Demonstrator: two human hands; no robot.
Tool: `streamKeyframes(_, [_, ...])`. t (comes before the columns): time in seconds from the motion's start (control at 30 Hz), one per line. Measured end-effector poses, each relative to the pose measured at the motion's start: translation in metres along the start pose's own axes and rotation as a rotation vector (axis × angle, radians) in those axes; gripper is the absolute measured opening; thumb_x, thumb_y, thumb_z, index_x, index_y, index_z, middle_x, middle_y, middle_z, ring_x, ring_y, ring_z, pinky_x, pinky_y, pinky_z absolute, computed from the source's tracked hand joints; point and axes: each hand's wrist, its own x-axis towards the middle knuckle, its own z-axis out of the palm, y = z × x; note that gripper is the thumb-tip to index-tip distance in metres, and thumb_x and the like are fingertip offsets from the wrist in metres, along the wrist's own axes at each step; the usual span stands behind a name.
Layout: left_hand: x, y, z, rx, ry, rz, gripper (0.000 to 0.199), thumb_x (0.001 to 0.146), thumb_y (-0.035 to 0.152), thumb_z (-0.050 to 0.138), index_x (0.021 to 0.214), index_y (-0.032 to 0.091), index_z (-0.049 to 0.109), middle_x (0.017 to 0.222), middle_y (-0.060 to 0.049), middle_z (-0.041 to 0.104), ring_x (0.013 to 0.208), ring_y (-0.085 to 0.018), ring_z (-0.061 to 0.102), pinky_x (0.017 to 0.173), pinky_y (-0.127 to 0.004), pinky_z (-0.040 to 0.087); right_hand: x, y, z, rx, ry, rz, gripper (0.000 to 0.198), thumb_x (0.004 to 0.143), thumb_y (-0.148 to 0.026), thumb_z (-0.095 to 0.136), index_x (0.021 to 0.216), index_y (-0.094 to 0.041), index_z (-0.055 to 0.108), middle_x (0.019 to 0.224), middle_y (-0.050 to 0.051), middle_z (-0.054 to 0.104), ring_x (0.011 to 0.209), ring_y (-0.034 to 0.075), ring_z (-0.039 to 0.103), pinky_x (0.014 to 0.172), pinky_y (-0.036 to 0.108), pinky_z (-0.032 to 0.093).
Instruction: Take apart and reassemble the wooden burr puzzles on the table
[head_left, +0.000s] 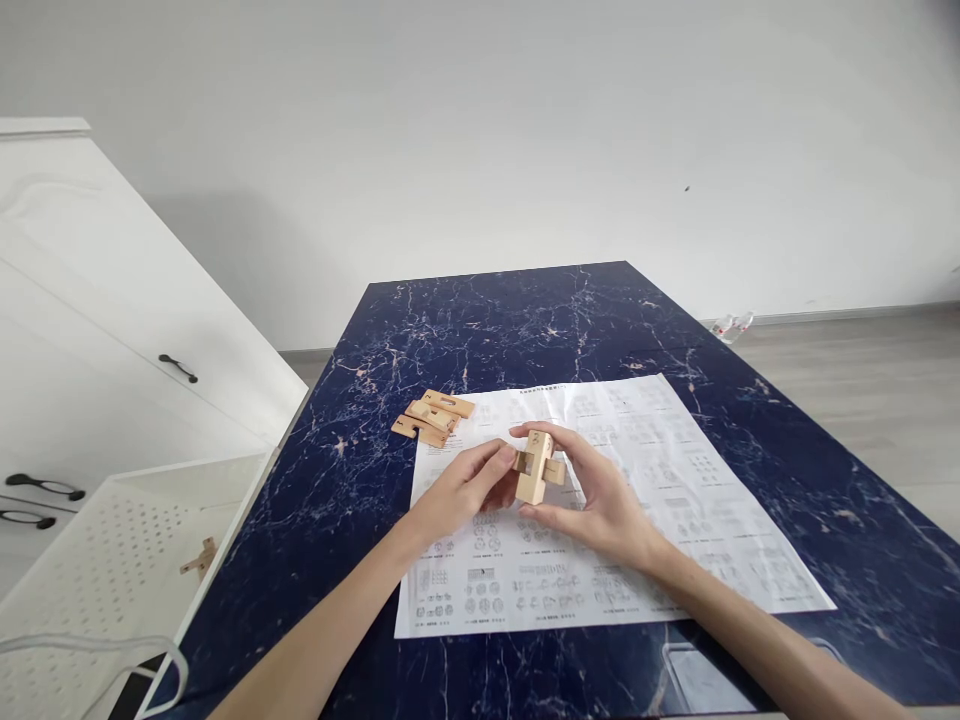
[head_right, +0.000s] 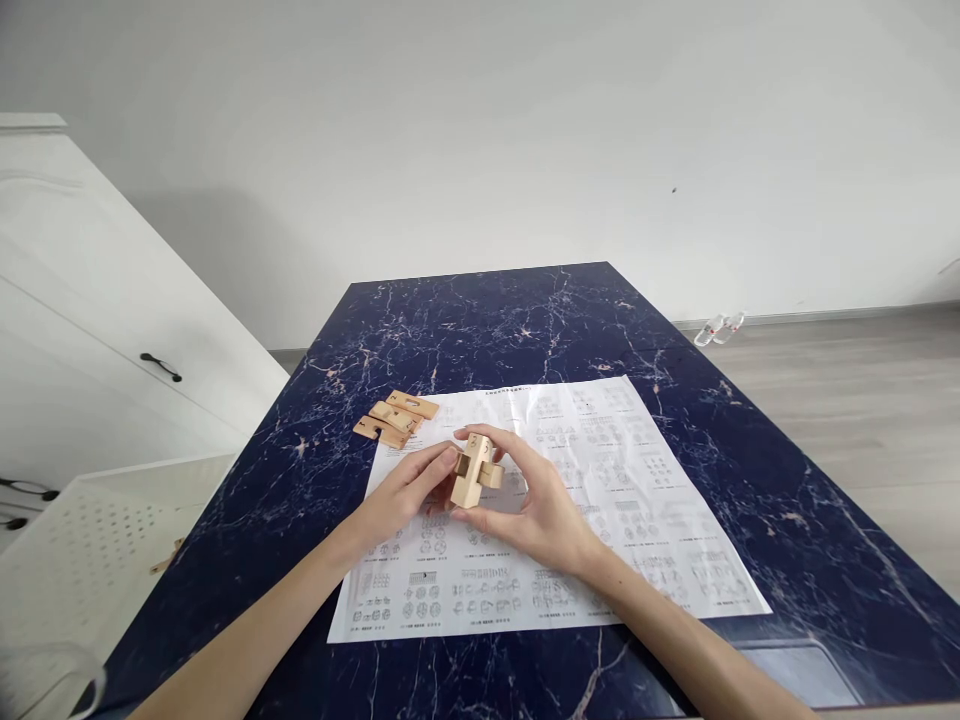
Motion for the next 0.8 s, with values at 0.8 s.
streamKeyframes(0.8, [0.004,-0.004,0.006,-0.027,0.155,0.066,0.046,0.105,0.064,0.054,0.091,0.02,0.057,0.074,0.002,0.058,0.057,-0.01,0.047,0.055,-0.025,0.039,0.0,0.011,0.005,-0.314,0.165,-0.224,0.065,0.088,-0.023,0.08,0.146,-0.031,0.053,0.14,0.012,0.061,0.131,0.035,0.061,0.106,0.056,0.056])
